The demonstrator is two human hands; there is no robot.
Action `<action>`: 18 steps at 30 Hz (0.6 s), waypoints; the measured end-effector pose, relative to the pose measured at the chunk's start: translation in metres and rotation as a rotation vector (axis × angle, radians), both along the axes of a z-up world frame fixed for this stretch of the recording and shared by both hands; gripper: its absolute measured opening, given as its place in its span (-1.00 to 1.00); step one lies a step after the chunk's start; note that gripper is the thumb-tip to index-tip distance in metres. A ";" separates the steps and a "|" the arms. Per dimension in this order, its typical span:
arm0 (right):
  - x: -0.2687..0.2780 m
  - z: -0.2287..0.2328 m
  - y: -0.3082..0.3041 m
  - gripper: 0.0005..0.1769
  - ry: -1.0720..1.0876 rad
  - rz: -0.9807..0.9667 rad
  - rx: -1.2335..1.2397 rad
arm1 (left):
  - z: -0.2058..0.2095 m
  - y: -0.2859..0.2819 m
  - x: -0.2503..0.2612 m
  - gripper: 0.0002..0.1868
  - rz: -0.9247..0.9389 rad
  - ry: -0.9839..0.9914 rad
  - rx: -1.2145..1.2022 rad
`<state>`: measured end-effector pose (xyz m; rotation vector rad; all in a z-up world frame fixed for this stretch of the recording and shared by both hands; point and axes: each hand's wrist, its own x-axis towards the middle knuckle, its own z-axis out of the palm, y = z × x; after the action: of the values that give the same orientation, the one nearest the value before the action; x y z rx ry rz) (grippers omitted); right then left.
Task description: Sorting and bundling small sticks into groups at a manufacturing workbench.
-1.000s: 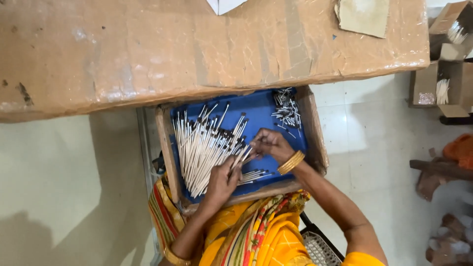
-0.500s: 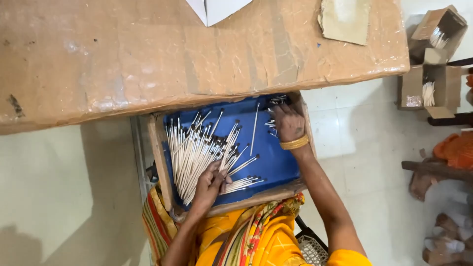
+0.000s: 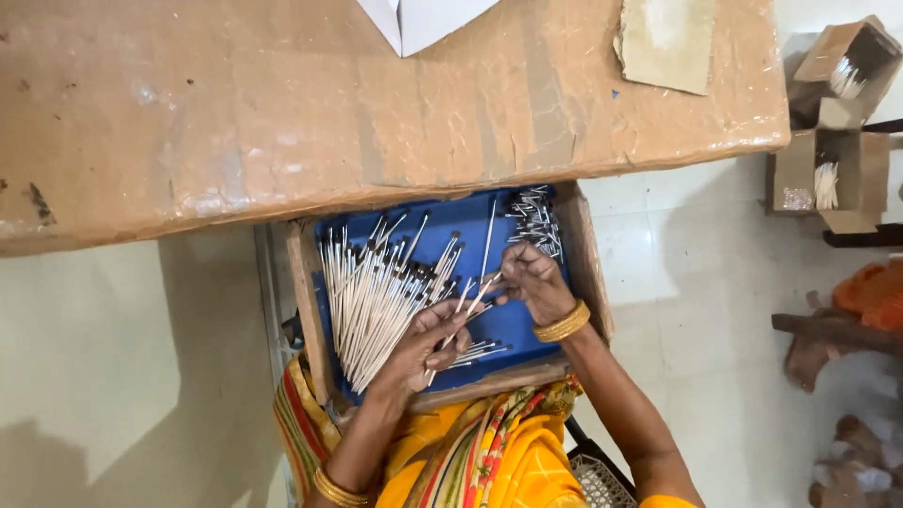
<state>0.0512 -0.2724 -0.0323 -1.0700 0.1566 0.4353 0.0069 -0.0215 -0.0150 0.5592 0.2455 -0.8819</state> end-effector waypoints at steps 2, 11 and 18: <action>-0.001 0.003 0.003 -0.89 0.036 -0.006 0.018 | 0.007 0.002 0.002 -0.68 -0.016 0.007 0.023; -0.009 -0.023 0.005 -0.88 -0.088 0.079 -0.086 | -0.011 -0.003 -0.008 -0.78 0.025 -0.136 0.184; 0.029 -0.017 0.000 -0.83 -0.587 0.378 -0.906 | -0.045 0.022 -0.024 -0.79 -0.078 -0.907 1.198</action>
<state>0.0798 -0.2725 -0.0498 -2.0916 -0.4217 0.3674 -0.0175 0.0001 -0.0603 2.0159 -0.1189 -0.3938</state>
